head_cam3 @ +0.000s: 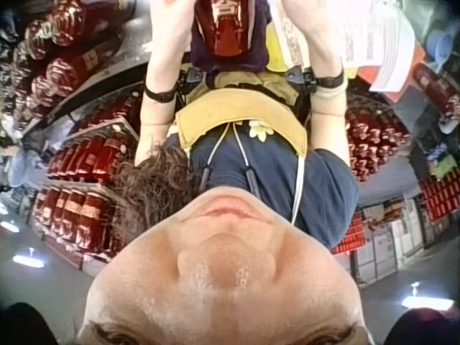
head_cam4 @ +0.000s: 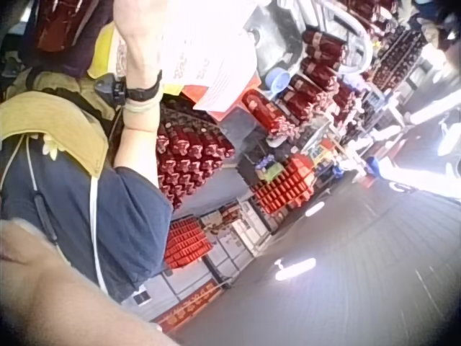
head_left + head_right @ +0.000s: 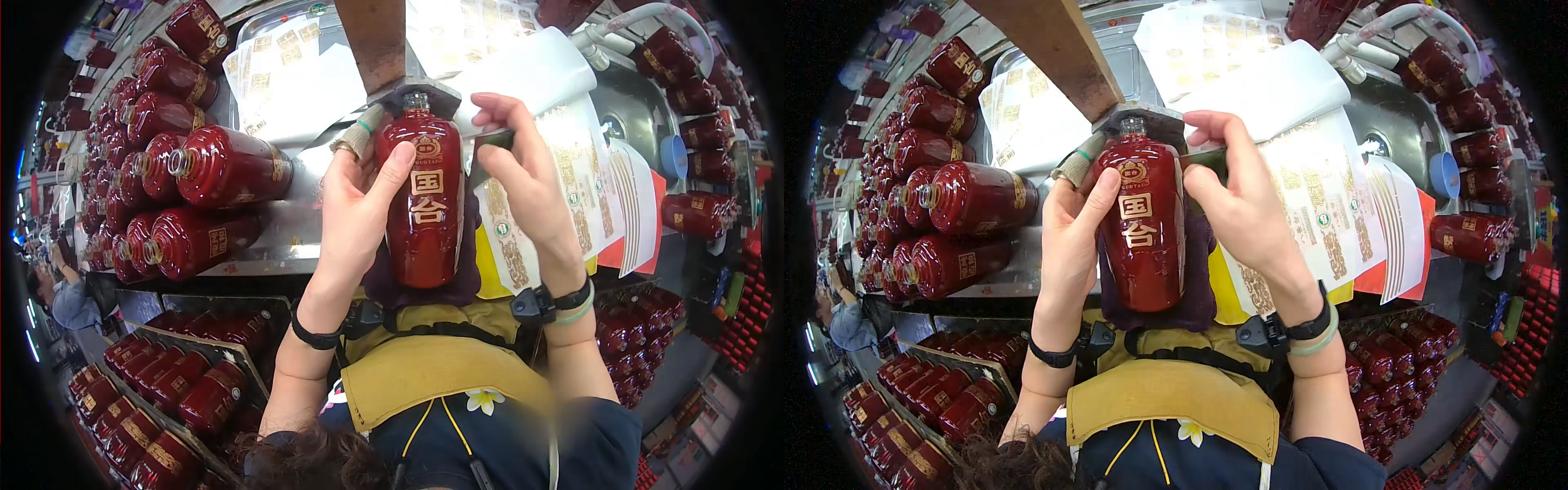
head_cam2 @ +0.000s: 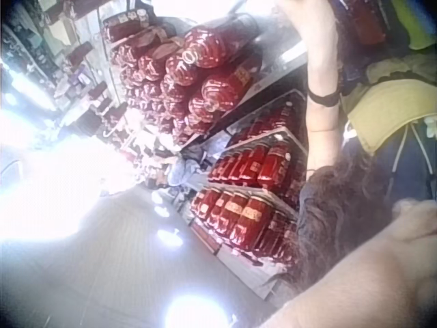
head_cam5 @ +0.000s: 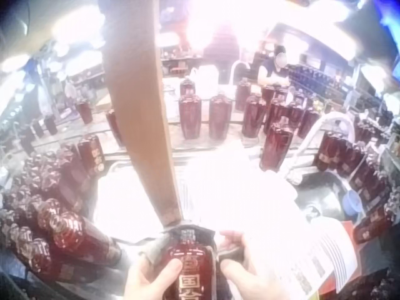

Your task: Applying and smoothing adhesive labels onto red liquor bottles on a factory production line.

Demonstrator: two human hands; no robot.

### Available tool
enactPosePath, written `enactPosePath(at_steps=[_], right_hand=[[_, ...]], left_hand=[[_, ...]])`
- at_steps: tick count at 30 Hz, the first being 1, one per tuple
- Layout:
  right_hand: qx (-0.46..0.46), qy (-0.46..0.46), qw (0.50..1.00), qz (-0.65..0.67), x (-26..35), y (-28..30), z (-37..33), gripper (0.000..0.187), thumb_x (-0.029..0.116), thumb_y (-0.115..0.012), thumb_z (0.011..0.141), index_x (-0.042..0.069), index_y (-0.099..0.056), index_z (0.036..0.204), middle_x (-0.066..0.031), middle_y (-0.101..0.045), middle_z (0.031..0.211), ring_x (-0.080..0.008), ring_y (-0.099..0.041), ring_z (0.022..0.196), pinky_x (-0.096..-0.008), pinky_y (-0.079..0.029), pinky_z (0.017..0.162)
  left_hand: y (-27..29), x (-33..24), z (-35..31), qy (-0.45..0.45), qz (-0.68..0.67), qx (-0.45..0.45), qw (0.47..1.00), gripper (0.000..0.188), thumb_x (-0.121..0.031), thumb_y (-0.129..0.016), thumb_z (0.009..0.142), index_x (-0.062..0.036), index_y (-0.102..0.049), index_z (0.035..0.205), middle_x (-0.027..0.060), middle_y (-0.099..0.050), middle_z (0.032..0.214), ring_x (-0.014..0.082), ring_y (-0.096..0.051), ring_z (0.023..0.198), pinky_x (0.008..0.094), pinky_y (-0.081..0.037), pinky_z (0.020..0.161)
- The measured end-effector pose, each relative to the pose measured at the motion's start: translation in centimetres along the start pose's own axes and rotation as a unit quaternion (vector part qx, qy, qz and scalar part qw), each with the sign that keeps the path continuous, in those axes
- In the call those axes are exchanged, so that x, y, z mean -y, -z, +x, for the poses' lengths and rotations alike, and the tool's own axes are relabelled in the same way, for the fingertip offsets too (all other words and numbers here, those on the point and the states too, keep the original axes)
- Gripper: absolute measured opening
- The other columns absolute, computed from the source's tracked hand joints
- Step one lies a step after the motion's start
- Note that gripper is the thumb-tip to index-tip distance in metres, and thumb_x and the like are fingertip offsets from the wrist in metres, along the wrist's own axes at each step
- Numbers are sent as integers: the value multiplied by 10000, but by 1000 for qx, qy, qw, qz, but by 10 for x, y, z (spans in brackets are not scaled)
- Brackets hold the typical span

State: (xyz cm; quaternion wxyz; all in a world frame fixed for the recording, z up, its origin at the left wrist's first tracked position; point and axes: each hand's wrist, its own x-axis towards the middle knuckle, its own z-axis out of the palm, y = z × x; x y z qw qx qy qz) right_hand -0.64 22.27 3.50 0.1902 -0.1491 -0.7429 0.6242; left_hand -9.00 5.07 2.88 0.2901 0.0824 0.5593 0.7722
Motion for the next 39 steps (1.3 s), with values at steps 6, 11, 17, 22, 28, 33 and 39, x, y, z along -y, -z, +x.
enactPosePath(at_steps=[6,11,17,22,28,33,39], right_hand=[[48,254,944,-205,43,18,35,292,-105,-608,871,-1,-671,1137,-95,-703,1004,-233,-676,992,-321,-522,899],[128,306,901,-280,60,3,39,318,-84,-648,844,22,-698,1140,-108,-720,1012,-278,-642,990,-366,-531,847],[112,340,881,-311,61,-3,47,293,-69,-670,824,28,-706,1098,-118,-696,952,-311,-629,916,-396,-516,807],[93,315,894,-304,53,-1,49,251,-32,-656,866,36,-713,1101,-149,-688,960,-336,-632,930,-394,-515,816],[62,10,996,-63,22,11,5,410,212,-734,959,11,-636,1302,-100,-695,1088,-130,-628,960,-298,-513,863],[74,-117,989,50,-9,-16,-38,833,207,-857,859,58,-395,1536,55,-381,849,-56,-383,751,-206,-350,661],[51,-132,980,144,-4,-18,-45,829,174,-840,867,41,-376,1541,20,-518,920,-66,-502,838,-221,-434,724]], left_hand=[[0,-1,-2,-8,9,26,1000,740,-146,-753,956,101,-330,1511,204,-548,1408,217,-587,1260,353,-492,1071],[-4,5,-1,-32,22,0,999,701,-97,-764,933,84,-362,1478,199,-551,1404,219,-586,1266,356,-500,1067],[-6,5,-4,-33,30,-10,999,632,-75,-737,948,80,-388,1452,183,-567,1384,195,-604,1229,351,-500,1061],[-4,-2,-7,-1,5,4,1000,674,-118,-740,961,86,-358,1476,193,-547,1410,205,-595,1241,352,-500,1063],[8,2,-27,17,-20,31,999,847,-127,-723,969,49,-173,1589,218,-468,1488,254,-520,1349,384,-458,1122],[11,6,-34,12,36,53,998,891,-109,-761,937,33,-176,1595,200,-486,1466,247,-524,1345,386,-460,1124],[9,9,-33,-6,20,57,998,765,-100,-738,952,30,-289,1558,161,-559,1404,216,-590,1253,360,-493,1064]])
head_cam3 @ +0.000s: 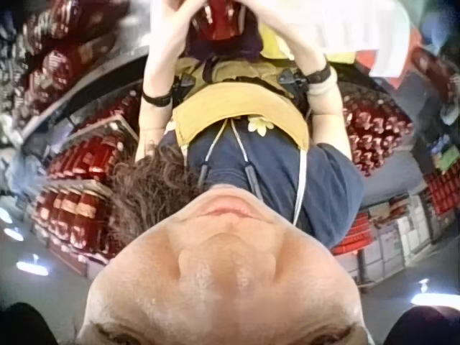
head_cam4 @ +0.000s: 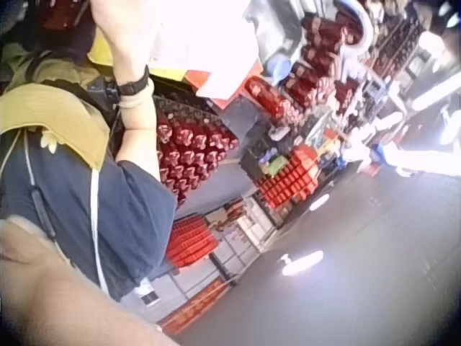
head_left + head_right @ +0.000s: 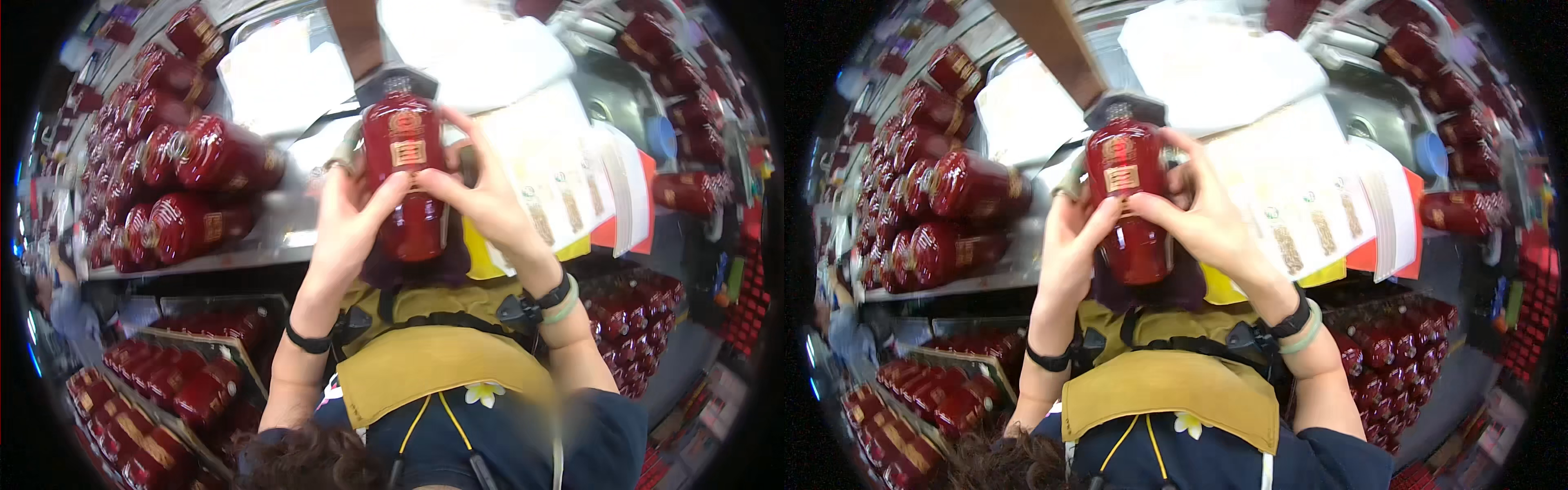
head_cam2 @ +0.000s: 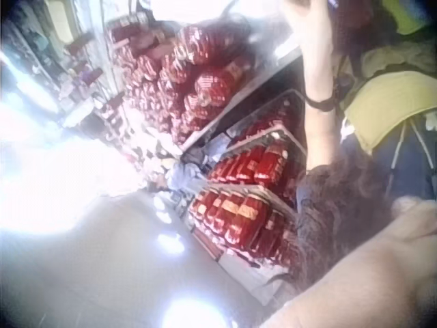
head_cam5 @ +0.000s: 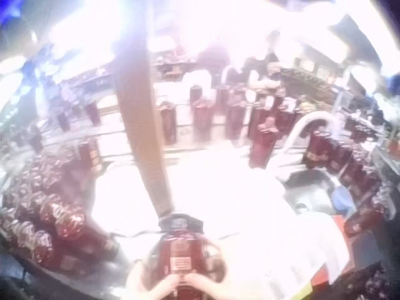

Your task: Applying and smoothing adhesive labels onto red liquor bottles on a factory production line.

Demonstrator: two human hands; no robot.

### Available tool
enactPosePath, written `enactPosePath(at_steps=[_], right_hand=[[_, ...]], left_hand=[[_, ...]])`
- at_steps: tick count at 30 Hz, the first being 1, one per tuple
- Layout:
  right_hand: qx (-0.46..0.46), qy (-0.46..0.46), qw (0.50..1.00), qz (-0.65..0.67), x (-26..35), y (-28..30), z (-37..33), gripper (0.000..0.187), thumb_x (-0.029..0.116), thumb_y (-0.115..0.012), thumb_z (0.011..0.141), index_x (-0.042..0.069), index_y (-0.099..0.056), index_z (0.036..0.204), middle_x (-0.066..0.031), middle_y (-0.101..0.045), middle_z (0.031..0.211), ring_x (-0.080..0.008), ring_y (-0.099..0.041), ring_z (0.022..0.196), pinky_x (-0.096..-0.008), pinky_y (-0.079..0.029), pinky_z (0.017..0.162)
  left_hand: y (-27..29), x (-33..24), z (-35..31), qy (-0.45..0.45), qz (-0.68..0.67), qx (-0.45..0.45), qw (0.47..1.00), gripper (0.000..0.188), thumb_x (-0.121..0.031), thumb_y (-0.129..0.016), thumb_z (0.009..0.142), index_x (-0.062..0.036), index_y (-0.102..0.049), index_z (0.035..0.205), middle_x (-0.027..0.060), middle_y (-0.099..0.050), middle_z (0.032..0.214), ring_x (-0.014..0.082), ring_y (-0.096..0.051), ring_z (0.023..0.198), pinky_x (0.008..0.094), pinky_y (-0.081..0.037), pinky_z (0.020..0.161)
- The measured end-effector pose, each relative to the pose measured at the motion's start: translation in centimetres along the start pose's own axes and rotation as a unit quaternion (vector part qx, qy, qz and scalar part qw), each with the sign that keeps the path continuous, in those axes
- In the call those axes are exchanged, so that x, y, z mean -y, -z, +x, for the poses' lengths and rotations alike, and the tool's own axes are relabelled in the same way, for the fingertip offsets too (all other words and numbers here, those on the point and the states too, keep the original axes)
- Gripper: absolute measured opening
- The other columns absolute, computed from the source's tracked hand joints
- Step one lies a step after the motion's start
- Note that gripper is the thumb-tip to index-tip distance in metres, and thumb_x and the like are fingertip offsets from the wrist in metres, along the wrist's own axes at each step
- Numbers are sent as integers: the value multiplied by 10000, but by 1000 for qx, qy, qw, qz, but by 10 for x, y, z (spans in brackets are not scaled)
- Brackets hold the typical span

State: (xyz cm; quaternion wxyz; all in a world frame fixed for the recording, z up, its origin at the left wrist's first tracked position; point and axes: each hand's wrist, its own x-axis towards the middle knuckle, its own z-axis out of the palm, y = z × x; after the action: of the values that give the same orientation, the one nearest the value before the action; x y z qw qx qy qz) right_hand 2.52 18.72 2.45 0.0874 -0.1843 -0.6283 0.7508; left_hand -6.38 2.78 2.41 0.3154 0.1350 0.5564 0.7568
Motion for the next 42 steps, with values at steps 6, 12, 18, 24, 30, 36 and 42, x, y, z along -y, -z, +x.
enactPosePath(at_steps=[6,12,18,24,30,36,42], right_hand=[[-23,151,988,0,-38,-12,16,817,246,-813,875,13,-375,1525,-173,-604,1288,-234,-597,1160,-357,-512,974],[-25,179,983,-7,-55,-22,34,687,237,-765,849,-12,-442,1403,-191,-633,1239,-282,-620,1109,-396,-502,977],[-160,164,967,-110,-61,-18,73,580,532,-667,960,98,-630,1342,-162,-716,1230,-302,-667,1136,-407,-514,993],[-181,165,964,-101,-62,-24,32,577,491,-683,941,80,-607,1339,-164,-706,1226,-297,-657,1137,-405,-508,992],[-198,179,959,-90,-69,-21,24,578,449,-699,922,63,-584,1336,-166,-696,1222,-292,-647,1137,-403,-503,990],[-232,185,951,-86,-83,-9,37,583,408,-715,904,46,-561,1334,-169,-686,1218,-286,-636,1137,-400,-497,988],[-252,227,937,-82,-96,-2,107,592,366,-731,885,29,-538,1331,-171,-676,1214,-281,-626,1138,-398,-491,986]], left_hand=[[27,17,-5,25,66,-90,993,340,-220,-632,1042,16,-582,1282,135,-681,1163,188,-674,1017,327,-545,870],[93,64,44,-124,404,86,902,682,39,-580,920,-60,-406,1572,326,-451,1462,442,-550,1247,503,-488,1026],[-3,87,82,-104,315,243,911,625,-23,-562,948,-44,-414,1555,316,-474,1442,427,-558,1247,502,-485,1035],[-18,94,79,-43,251,239,937,578,-86,-544,975,-28,-423,1538,306,-497,1423,411,-565,1246,500,-482,1044],[-47,93,65,6,194,230,954,544,-148,-526,1003,-12,-432,1521,295,-520,1403,396,-573,1246,499,-479,1053],[-87,100,50,68,128,235,961,524,-211,-509,1031,5,-440,1504,285,-543,1383,380,-580,1245,497,-476,1062],[-128,89,34,95,73,235,964,521,-273,-491,1058,21,-449,1487,275,-566,1363,364,-588,1245,496,-473,1071]])
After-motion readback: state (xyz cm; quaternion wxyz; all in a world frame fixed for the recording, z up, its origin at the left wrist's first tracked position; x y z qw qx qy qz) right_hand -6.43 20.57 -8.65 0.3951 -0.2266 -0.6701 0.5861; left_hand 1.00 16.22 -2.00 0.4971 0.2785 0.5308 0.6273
